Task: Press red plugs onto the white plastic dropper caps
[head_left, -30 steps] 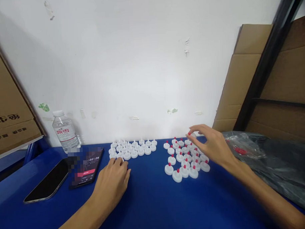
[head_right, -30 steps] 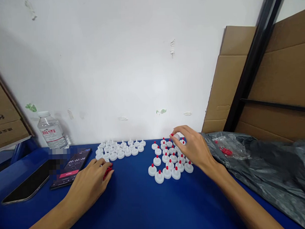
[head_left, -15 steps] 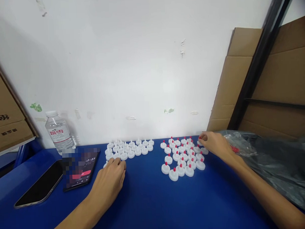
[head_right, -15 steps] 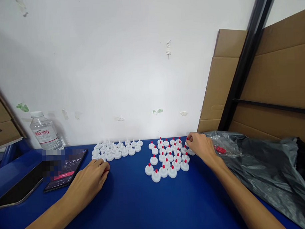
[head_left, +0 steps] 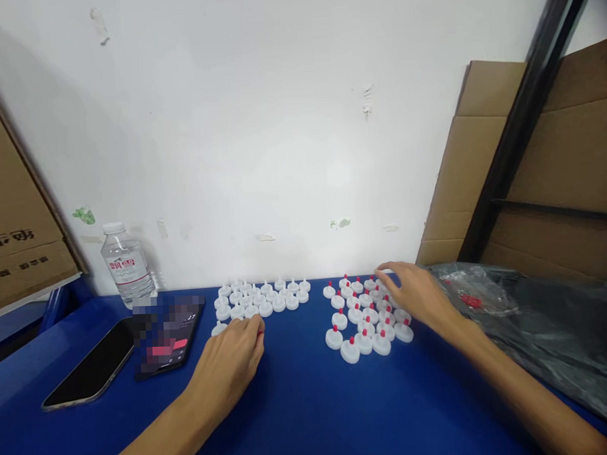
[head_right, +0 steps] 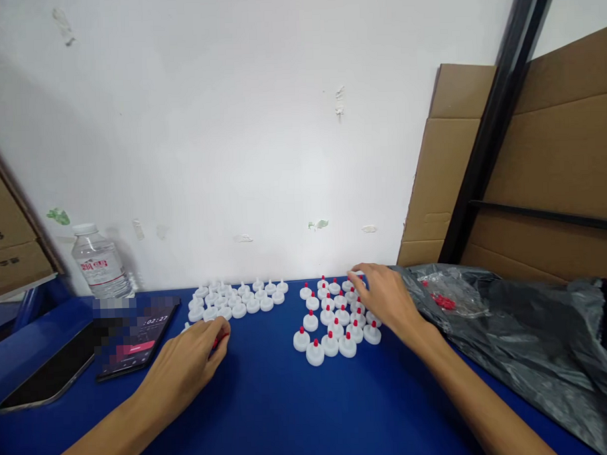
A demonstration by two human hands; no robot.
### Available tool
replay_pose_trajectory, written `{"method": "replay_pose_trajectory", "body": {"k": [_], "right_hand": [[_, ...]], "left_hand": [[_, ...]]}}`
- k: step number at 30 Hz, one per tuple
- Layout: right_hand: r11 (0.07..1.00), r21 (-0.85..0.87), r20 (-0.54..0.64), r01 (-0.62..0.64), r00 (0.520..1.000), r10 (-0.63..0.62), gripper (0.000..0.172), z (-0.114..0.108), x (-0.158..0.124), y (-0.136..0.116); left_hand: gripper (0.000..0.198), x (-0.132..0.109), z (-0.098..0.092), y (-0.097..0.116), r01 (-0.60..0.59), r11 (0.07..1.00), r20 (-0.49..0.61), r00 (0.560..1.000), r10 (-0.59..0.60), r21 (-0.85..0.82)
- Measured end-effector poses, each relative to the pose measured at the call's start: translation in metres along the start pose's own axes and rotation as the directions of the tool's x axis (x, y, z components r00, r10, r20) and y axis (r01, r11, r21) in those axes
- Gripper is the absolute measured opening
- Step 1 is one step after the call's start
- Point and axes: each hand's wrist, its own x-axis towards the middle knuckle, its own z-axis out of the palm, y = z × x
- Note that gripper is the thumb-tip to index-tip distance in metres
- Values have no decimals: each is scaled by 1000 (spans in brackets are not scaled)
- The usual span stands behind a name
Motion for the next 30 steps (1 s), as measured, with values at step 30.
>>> {"method": "replay_pose_trajectory", "body": {"k": [30], "right_hand": [[807,386,63,448,860,-507,18,-19,-54,-138]], "left_hand": [[11,0,11,-3,-463,859,-410,842,351,-217]]}}
